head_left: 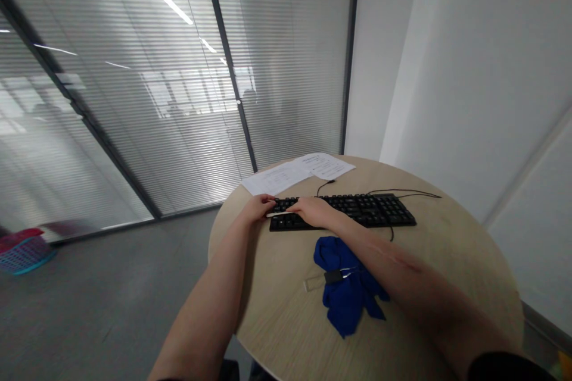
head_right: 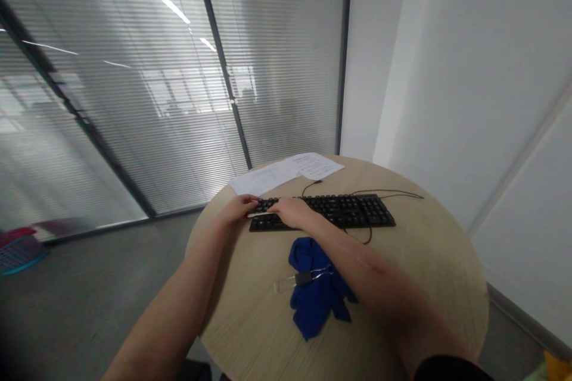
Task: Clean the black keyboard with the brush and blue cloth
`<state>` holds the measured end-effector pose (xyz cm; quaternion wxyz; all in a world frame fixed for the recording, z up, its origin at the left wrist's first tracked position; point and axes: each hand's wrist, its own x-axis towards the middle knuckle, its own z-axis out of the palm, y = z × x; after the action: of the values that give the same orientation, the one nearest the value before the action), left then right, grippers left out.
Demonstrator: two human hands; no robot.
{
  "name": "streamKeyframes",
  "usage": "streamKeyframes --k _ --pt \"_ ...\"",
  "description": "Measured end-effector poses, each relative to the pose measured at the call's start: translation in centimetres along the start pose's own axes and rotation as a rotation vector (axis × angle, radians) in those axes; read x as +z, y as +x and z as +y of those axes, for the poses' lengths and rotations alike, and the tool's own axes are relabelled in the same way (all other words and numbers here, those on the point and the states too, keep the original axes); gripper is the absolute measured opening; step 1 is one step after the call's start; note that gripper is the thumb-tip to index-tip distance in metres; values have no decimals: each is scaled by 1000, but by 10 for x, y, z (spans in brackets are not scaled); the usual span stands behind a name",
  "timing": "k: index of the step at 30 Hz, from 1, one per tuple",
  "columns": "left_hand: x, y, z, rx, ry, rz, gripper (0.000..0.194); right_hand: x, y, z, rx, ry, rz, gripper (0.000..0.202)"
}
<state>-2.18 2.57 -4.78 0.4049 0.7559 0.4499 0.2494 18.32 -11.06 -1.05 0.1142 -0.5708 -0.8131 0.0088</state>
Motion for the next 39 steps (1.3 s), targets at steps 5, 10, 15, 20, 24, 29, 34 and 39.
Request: streamKeyframes --k 5,10,15,20,24,29,34,39 --pt "1 2 1 -56 45 2 34 -8 -3 15 12 34 -44 38" --pt "0 1 1 -39 40 -10 39 -14 -6 27 36 44 -96 36" --pt "-1 1 1 -10 85 -12 38 -17 -9 42 47 85 -168 36" --pt "-1 -3 7 -16 67 -13 42 -23 -15 62 94 135 -243 31" --pt "-2 -6 11 -6 42 -29 46 -32 -25 75 151 156 -303 30" --pt "-4 -5 12 -7 15 -24 48 -47 -37 92 232 182 -375 32" --pt "-3 -3 9 -9 -7 -22 47 -66 -54 108 332 194 -443 37" --pt "-3 0 7 -26 -5 -15 49 -77 -70 125 459 220 -498 42"
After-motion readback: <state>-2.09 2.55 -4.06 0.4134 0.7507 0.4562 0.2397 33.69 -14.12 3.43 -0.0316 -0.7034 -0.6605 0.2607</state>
